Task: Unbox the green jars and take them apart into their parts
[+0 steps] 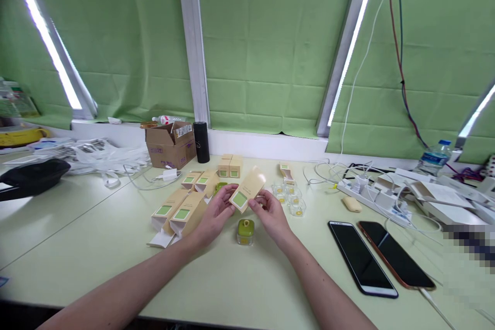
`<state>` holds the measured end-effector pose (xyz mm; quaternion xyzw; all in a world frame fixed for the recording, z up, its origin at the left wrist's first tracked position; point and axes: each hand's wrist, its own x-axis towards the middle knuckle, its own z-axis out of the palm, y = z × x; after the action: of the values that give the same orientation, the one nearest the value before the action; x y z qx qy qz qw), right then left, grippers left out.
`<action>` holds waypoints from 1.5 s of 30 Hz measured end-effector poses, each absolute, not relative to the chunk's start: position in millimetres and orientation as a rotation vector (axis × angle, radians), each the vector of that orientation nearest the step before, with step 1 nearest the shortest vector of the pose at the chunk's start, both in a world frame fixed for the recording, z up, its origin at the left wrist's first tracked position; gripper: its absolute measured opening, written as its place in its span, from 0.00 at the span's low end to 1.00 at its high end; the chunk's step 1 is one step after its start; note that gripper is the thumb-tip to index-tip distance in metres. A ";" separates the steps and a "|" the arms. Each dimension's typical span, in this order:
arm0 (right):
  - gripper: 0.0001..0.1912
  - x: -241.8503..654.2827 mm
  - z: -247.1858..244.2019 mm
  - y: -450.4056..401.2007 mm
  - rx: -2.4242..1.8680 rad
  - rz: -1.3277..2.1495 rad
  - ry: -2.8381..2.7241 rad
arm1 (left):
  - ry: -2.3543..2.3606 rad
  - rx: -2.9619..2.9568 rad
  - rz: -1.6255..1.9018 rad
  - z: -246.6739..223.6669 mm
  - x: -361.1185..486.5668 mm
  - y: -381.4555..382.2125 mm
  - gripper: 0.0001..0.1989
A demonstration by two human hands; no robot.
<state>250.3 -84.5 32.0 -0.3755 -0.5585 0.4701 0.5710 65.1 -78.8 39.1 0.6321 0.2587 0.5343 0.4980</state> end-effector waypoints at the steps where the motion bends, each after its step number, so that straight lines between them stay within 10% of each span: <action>1: 0.32 250.4 31.9 -84.6 -0.880 1.113 -1.301 | 0.628 1.533 1.294 38.6 64.9 -78.6 0.17; 15: 0.29 255.1 32.3 -82.1 -0.945 1.123 -1.223 | 0.668 1.604 1.290 32.4 62.9 -77.4 0.30; 45: 0.32 254.5 21.2 -76.4 -0.897 1.225 -1.179 | 0.891 1.762 1.316 33.9 65.5 -80.9 0.14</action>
<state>254.5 -76.4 21.2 -0.3824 -0.5030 0.5224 0.5726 65.5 -80.9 33.9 0.6885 0.3480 0.5140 0.3751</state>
